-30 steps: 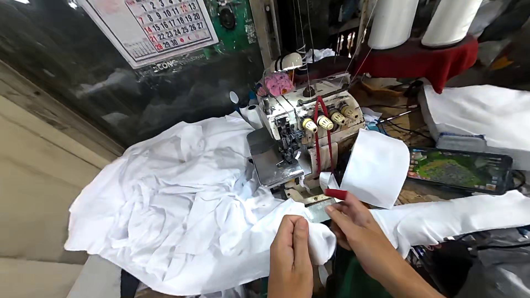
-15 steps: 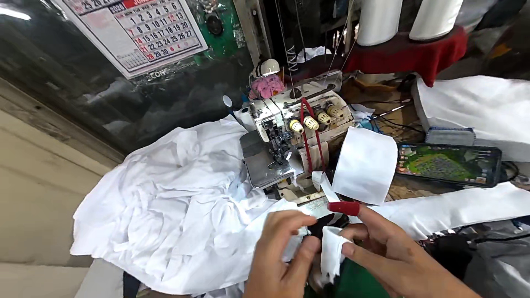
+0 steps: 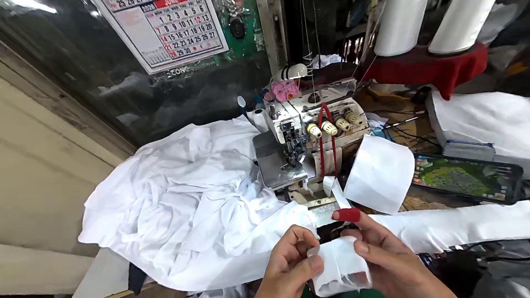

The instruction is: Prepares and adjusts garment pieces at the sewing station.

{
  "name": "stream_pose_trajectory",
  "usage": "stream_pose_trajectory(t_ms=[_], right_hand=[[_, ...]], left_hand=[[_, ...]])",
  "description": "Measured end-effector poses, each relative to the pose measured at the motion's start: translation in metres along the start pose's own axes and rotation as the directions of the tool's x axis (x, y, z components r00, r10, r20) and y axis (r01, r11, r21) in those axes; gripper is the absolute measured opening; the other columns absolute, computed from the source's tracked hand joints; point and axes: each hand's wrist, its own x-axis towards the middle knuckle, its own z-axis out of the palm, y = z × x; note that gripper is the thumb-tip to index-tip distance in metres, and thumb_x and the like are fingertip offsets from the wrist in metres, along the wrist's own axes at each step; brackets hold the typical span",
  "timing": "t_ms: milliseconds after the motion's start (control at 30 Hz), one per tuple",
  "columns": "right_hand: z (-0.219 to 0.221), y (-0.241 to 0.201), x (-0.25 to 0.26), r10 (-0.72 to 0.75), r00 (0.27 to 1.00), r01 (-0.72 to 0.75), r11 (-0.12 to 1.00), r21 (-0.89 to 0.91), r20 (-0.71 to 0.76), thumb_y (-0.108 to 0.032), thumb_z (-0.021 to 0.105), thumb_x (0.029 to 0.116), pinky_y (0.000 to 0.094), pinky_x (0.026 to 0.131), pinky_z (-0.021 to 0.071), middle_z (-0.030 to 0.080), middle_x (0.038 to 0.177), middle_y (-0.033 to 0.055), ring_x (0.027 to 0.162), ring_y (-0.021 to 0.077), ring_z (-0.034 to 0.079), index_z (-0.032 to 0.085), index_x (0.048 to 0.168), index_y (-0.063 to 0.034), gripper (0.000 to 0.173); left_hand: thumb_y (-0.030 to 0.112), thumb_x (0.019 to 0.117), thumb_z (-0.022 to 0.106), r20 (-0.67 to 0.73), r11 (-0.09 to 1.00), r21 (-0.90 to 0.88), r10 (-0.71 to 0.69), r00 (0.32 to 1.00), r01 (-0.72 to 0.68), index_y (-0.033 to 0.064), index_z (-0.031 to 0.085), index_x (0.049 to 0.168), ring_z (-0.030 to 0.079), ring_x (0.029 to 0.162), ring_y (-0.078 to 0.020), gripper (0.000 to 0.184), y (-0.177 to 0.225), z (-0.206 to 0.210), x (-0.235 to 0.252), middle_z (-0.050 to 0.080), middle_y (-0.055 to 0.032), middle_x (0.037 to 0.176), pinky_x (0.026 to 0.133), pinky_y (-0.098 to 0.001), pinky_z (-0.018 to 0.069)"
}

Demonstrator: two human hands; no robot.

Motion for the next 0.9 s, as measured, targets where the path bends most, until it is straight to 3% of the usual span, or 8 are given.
stream_pose_trajectory(t_ms=[133, 233, 333, 467, 600, 667, 800, 900], right_hand=[[0.006, 0.008, -0.003, 0.15, 0.989, -0.151, 0.986, 0.066, 0.022, -0.021, 0.063, 0.1022, 0.0266, 0.071, 0.0601, 0.072, 0.11, 0.0118, 0.086, 0.0127, 0.071, 0.053, 0.145, -0.0125, 0.045], [0.008, 0.005, -0.005, 0.234, 0.964, -0.205, 0.957, 0.204, -0.129, -0.021, 0.06, 0.1034, 0.0178, 0.051, 0.048, 0.069, 0.103, 0.0103, 0.068, 0.0067, 0.062, 0.055, 0.138, -0.0137, 0.035], [0.01, 0.001, -0.007, 0.383, 0.886, -0.279, 0.89, 0.36, -0.261, -0.018, 0.054, 0.1053, 0.0149, 0.044, 0.0431, 0.065, 0.085, 0.0059, 0.055, 0.0031, 0.055, 0.054, 0.13, -0.0136, 0.025], [0.02, -0.002, -0.006, 0.452, 0.806, -0.28, 0.86, 0.427, -0.383, -0.019, 0.051, 0.1064, 0.0163, 0.047, 0.0454, 0.064, 0.08, 0.0048, 0.054, 0.0041, 0.055, 0.052, 0.123, -0.0128, 0.018], [0.043, 0.018, -0.03, 0.41, 0.862, -0.416, 0.908, 0.046, -0.297, -0.015, 0.071, 0.0932, 0.0246, 0.058, 0.0514, 0.067, 0.098, 0.0015, 0.072, 0.0079, 0.061, 0.053, 0.124, -0.0115, 0.036], [0.054, 0.036, -0.041, 0.421, 0.851, -0.447, 0.894, -0.014, -0.313, -0.015, 0.07, 0.096, 0.0284, 0.058, 0.0507, 0.066, 0.101, 0.0071, 0.074, 0.0125, 0.061, 0.053, 0.125, -0.0039, 0.036], [0.042, 0.037, -0.031, 0.109, 0.908, -0.332, 0.777, -0.535, -0.405, -0.02, 0.062, 0.1034, 0.0351, 0.062, 0.0647, 0.068, 0.104, 0.0084, 0.078, 0.0172, 0.071, 0.066, 0.115, -0.0025, 0.021], [0.045, 0.012, -0.01, 0.042, 0.948, -0.252, 0.706, -0.662, -0.316, -0.024, 0.064, 0.1027, 0.0328, 0.056, 0.063, 0.073, 0.084, 0.0004, 0.065, 0.0126, 0.07, 0.07, 0.108, -0.0078, 0.018]], left_hand=[[0.013, 0.0986, 0.067, -0.06, 0.987, -0.161, 0.009, 0.998, -0.019, 0.0056, 0.055, 0.123, 0.072, 0.089, -0.0175, 0.028, -0.007, 0.003, -0.008, 0.071, -0.0131, 0.103, 0.079, -0.0351, 0.0605], [0.01, 0.1032, 0.057, -0.107, 0.979, 0.014, -0.2, 0.974, 0.202, 0.0005, 0.054, 0.127, 0.067, 0.076, -0.0143, 0.026, -0.009, 0.006, -0.012, 0.068, -0.0123, 0.097, 0.065, -0.0296, 0.0573], [0.013, 0.1063, 0.051, -0.153, 0.942, 0.137, -0.286, 0.946, 0.307, 0.0005, 0.052, 0.131, 0.063, 0.069, -0.0125, 0.027, 0.004, 0.012, -0.014, 0.067, -0.0101, 0.091, 0.059, -0.0266, 0.0536], [0.012, 0.0936, 0.074, -0.215, 0.858, 0.461, -0.138, 0.967, 0.226, -0.0017, 0.046, 0.131, 0.071, 0.084, -0.0192, 0.049, 0.011, 0.034, -0.025, 0.07, -0.0115, 0.102, 0.072, -0.0362, 0.0627], [-0.001, 0.093, 0.066, -0.422, 0.689, 0.697, 0.169, 0.891, 0.199, -0.0045, 0.05, 0.116, 0.068, 0.078, -0.0146, 0.028, 0.007, 0.043, -0.033, 0.066, -0.0093, 0.093, 0.068, -0.0316, 0.0606], [0.003, 0.0937, 0.067, -0.466, 0.623, 0.731, 0.158, 0.871, 0.278, -0.0017, 0.054, 0.113, 0.067, 0.072, -0.0132, 0.023, 0.003, 0.04, -0.032, 0.067, -0.0068, 0.087, 0.063, -0.0306, 0.0595], [0.018, 0.1007, 0.064, -0.368, 0.567, 0.765, -0.005, 0.93, 0.305, 0.0033, 0.067, 0.11, 0.067, 0.078, -0.0144, 0.018, 0.012, 0.018, -0.04, 0.067, -0.0073, 0.1, 0.069, -0.032, 0.0606], [0.016, 0.1039, 0.059, -0.225, 0.468, 0.872, 0.123, 0.966, 0.143, 0.0052, 0.071, 0.107, 0.068, 0.087, -0.0127, 0.016, 0.053, 0.01, -0.02, 0.069, -0.0071, 0.111, 0.071, -0.0289, 0.0603]])
